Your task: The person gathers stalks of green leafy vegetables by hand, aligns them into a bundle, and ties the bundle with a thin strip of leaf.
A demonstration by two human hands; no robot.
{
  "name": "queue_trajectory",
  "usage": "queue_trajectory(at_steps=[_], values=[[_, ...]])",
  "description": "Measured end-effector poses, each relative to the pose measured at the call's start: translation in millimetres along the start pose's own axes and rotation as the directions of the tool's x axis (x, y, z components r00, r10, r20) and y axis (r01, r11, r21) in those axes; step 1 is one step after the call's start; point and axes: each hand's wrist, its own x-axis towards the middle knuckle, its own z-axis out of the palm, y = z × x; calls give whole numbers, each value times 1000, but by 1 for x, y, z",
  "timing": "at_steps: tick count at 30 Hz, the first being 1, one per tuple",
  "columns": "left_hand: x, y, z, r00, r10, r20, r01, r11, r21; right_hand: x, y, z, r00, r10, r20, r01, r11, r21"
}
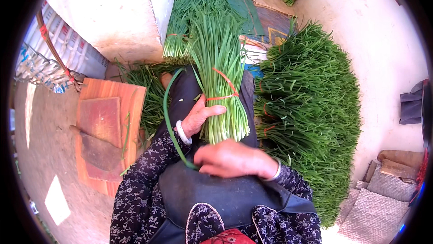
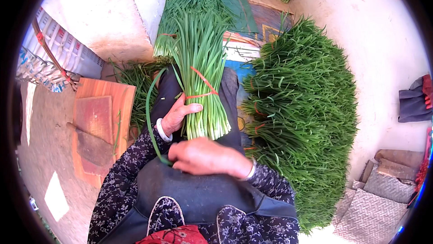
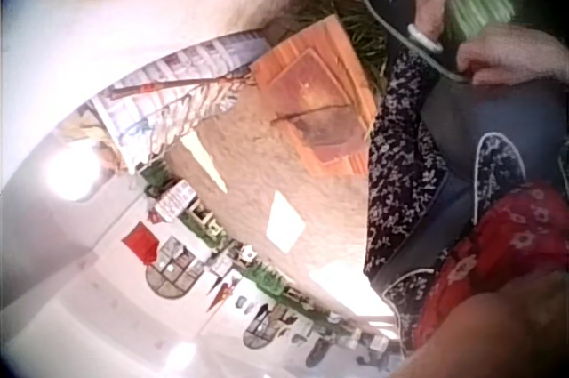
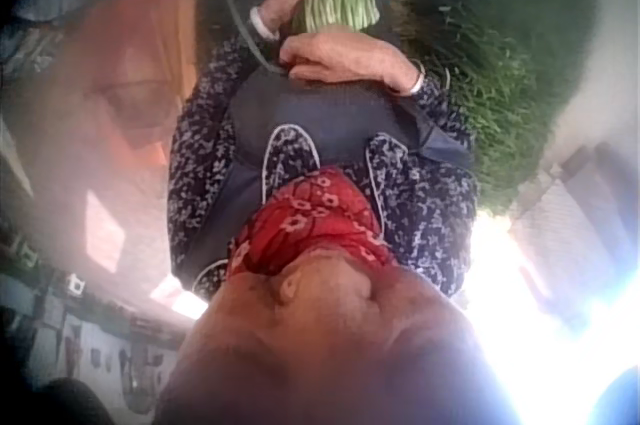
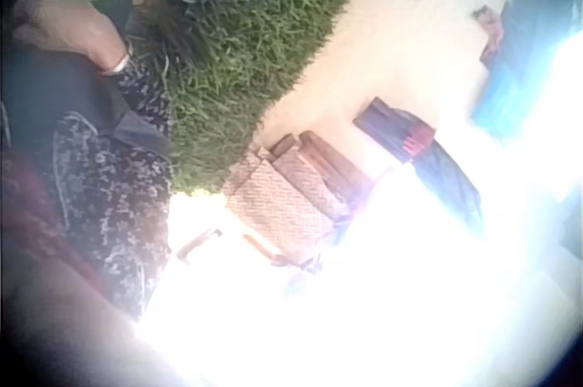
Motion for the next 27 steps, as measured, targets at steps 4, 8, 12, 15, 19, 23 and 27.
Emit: queue_trajectory(at_steps=[4,8,12,15,19,23,27], values=[[-4,-1,-1,999,2,-37,-3,1000,-28,-11,30,-34,798,11,-603,-164,966,-198],[0,-7,-5,998,4,-58,-5,1000,-5,3,60,-44,720,134,-680,-380,897,-226],[1,-7,-1,995,56,-86,-50,996,71,13,81,-43,754,121,-645,-373,888,-269],[-3,-6,1,994,94,-59,-88,991,98,17,84,-48,837,126,-533,-338,884,-322],[-12,2,-1,996,88,-13,-88,996,28,10,55,-35,919,-61,-390,83,996,39],[-2,0,-1,996,84,10,-84,995,45,-30,32,-35,982,178,-66,-146,931,334],[-4,-4,-9,999,-30,-37,28,999,-46,-46,44,-29,857,280,-432,-206,956,210]])
